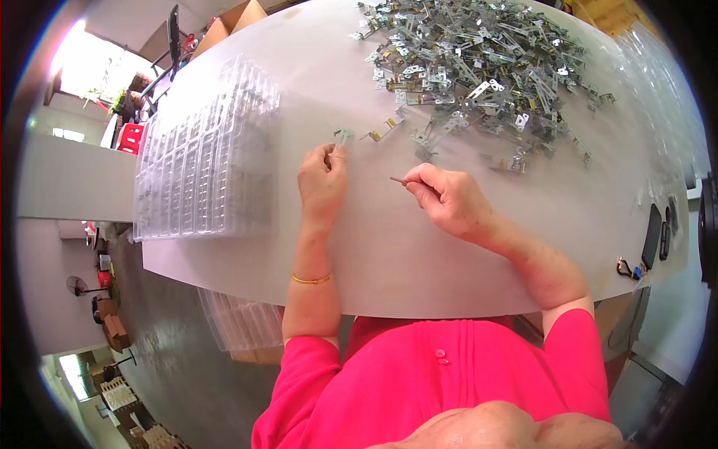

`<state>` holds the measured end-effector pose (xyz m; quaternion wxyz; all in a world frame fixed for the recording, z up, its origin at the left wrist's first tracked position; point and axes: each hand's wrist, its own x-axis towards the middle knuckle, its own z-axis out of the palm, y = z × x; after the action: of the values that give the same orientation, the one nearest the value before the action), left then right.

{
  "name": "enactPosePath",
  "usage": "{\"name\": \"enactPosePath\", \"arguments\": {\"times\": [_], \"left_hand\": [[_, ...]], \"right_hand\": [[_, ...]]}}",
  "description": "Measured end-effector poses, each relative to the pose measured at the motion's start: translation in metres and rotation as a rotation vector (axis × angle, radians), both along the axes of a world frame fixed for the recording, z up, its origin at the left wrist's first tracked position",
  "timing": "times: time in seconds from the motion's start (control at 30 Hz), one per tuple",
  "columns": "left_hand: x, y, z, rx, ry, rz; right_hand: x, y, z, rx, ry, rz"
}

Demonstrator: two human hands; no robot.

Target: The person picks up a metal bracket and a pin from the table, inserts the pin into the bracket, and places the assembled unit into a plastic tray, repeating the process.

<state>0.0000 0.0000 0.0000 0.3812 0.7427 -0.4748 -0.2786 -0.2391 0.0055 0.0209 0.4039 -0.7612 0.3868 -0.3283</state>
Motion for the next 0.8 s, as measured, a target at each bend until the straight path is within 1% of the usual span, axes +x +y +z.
{"name": "enactPosePath", "arguments": {"times": [0.07,0.1,0.17,0.2,0.27,0.3,0.37,0.4,0.47,0.57,0.6,0.63,0.67,0.7,0.73,0.77,0.8], "left_hand": [[-0.001,0.000,-0.003,-0.042,-0.249,0.026],[0.001,-0.002,-0.007,-0.046,-0.248,0.032],[0.005,-0.002,-0.013,-0.189,-0.483,0.024],[0.006,-0.003,-0.017,-0.187,-0.488,0.030],[0.008,-0.004,-0.022,-0.295,-0.565,-0.024],[0.008,-0.004,-0.023,-0.295,-0.575,-0.014],[0.007,-0.004,-0.022,-0.266,-0.557,-0.015],[0.007,-0.004,-0.022,-0.269,-0.543,-0.028],[0.006,-0.002,-0.024,-0.291,-0.537,-0.029],[0.005,-0.004,-0.028,-0.286,-0.594,-0.004],[0.002,-0.004,-0.027,-0.317,-0.562,0.015],[-0.001,-0.003,-0.022,-0.352,-0.525,0.025],[-0.003,-0.002,-0.017,-0.368,-0.538,0.049],[-0.009,0.000,-0.006,-0.442,-0.492,0.059],[-0.015,0.004,0.006,-0.514,-0.443,0.065],[-0.019,0.008,0.019,-0.525,-0.448,0.078],[-0.022,0.014,0.034,-0.501,-0.365,0.058]], "right_hand": [[0.000,0.002,-0.006,0.002,-0.024,0.000],[0.002,0.000,-0.008,-0.002,-0.023,0.005],[0.004,0.001,-0.012,0.002,-0.015,0.006],[0.005,0.002,-0.015,0.001,-0.019,0.014],[0.005,0.001,-0.021,-0.034,-0.006,0.019],[0.006,0.001,-0.027,-0.038,-0.014,0.029],[0.006,-0.002,-0.036,-0.177,-0.052,0.033],[0.006,-0.003,-0.037,-0.189,-0.077,0.063],[0.004,-0.005,-0.037,-0.210,-0.047,0.073],[0.006,-0.005,-0.036,-0.112,-0.052,0.066],[0.005,-0.004,-0.035,-0.063,-0.064,0.067],[0.006,-0.003,-0.034,-0.082,-0.083,0.096],[0.005,-0.004,-0.032,-0.044,-0.091,0.088],[0.003,-0.004,-0.032,-0.002,-0.097,0.075],[0.002,-0.004,-0.033,-0.017,-0.101,0.088],[0.002,-0.005,-0.036,-0.005,-0.101,0.081],[0.002,-0.006,-0.038,0.011,-0.098,0.074]]}}
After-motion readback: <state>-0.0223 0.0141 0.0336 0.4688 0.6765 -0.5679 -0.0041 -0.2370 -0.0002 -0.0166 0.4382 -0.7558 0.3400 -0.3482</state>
